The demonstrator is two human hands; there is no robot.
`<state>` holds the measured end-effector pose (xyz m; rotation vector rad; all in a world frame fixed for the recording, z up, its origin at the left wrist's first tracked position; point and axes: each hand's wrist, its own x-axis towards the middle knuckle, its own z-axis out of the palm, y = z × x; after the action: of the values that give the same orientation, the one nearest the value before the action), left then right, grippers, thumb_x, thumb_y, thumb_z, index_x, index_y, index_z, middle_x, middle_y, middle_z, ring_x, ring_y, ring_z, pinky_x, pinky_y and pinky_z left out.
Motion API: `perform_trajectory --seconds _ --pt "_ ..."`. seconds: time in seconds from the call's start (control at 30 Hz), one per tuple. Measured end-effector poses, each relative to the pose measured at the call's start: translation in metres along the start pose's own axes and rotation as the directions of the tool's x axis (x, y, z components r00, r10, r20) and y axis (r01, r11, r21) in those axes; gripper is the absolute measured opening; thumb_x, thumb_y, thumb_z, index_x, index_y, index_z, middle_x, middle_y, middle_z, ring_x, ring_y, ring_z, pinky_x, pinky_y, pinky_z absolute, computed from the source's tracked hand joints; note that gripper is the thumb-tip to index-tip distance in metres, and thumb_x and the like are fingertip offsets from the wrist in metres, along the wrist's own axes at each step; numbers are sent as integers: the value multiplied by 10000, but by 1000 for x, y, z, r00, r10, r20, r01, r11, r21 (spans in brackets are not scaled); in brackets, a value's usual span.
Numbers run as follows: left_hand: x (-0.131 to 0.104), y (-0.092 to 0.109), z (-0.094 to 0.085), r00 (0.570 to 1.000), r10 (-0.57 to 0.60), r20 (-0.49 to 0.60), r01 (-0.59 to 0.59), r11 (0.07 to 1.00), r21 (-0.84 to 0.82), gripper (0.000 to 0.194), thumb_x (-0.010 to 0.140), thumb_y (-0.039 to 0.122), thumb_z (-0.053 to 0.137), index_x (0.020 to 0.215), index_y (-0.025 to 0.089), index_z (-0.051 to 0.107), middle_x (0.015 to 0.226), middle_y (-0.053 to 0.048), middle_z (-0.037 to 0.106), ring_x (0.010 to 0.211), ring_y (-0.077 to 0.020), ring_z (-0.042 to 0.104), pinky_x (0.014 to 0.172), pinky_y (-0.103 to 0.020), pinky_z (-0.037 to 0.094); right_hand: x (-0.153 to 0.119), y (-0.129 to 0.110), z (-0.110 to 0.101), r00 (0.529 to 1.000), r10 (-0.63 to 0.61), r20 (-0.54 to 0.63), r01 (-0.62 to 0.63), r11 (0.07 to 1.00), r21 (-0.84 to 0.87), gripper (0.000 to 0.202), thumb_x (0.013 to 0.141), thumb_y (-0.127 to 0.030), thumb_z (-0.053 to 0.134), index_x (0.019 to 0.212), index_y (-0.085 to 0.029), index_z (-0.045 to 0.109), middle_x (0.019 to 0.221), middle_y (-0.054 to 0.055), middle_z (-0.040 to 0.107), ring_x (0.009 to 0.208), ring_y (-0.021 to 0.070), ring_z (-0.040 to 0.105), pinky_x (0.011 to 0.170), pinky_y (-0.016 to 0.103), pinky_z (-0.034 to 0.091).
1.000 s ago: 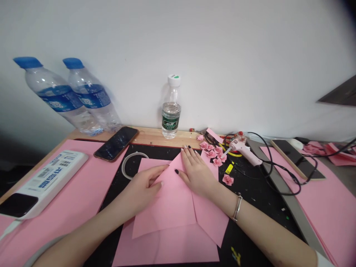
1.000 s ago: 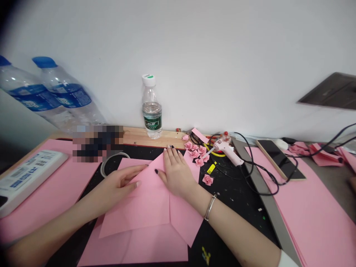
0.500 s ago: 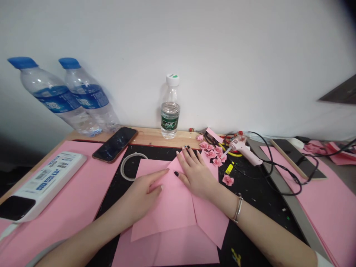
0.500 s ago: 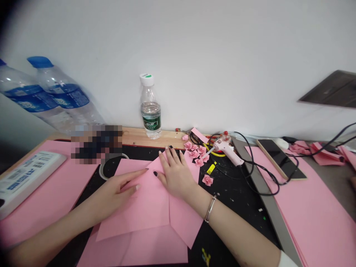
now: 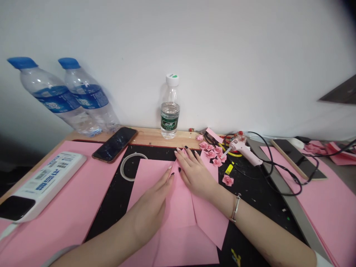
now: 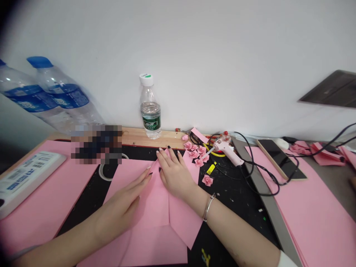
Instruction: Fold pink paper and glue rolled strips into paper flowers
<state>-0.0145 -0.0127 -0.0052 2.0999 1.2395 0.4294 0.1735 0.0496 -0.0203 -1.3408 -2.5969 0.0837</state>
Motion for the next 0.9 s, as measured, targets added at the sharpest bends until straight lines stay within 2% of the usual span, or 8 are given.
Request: perform_trajectory --seconds 0.13,0.23,0.3,0.33,0.47,0.6,0.73,0.9 --pt "2 2 -15 994 -106 -5 106 994 -30 592 870 221 392 1440 94 292 1518 -96 229 1392 -204 229 1126 -418 247 -1 0 0 999 26 24 -26 1000 -2 550 927 -214 354 1450 -66 274 1520 130 266 1405 297 191 1120 523 217" --pt "4 -5 -31 980 -168 -105 171 985 20 569 898 283 396 1435 117 309 1505 -100 277 1383 -208 262 1128 -420 252 -1 1 0 998 53 29 -54 998 17 566 921 -242 375 1448 -60 278 1512 141 286 1400 313 200 1117 527 222" --pt "6 -12 -36 981 -116 -153 140 978 154 522 924 306 373 1422 153 344 1512 -82 271 1397 -215 224 1135 -436 232 0 1 1 997 74 14 -74 996 45 601 909 -243 390 1457 -44 241 1493 151 324 1391 312 224 1116 519 235" --pt "8 -14 -37 988 -70 -136 99 970 221 498 933 299 356 1413 166 364 1515 -74 269 1404 -221 204 1136 -446 223 0 2 2 997 82 3 -82 995 60 618 904 -239 394 1460 -34 218 1486 158 336 1386 310 240 1116 514 240" --pt "25 -15 -27 995 88 45 -99 917 387 470 939 229 328 1400 154 379 1485 -82 346 1404 -250 202 1118 -452 250 0 5 6 994 91 -58 -85 991 107 651 900 -209 372 1469 -12 124 1480 201 325 1370 297 289 1105 508 270" --pt "53 -13 -16 980 153 130 -198 841 503 515 866 107 347 1379 103 393 1473 -129 357 1402 -295 191 1091 -521 231 1 6 8 993 75 -90 -63 990 129 678 884 -169 366 1473 -21 66 1489 218 293 1353 291 327 1094 517 289" --pt "75 -15 -12 972 225 73 -225 791 569 516 895 115 322 1410 84 335 1489 -134 323 1414 -273 150 1107 -486 190 2 6 8 992 84 -98 -69 986 151 694 855 -151 399 1463 -8 98 1474 227 318 1348 295 333 1096 513 293" --pt "83 -16 -9 964 263 43 -232 752 616 511 897 114 329 1404 51 339 1483 -148 329 1405 -270 187 1132 -460 116 1 6 9 988 92 -122 -72 984 164 724 838 -143 413 1470 -30 76 1474 222 320 1348 300 328 1085 525 308"
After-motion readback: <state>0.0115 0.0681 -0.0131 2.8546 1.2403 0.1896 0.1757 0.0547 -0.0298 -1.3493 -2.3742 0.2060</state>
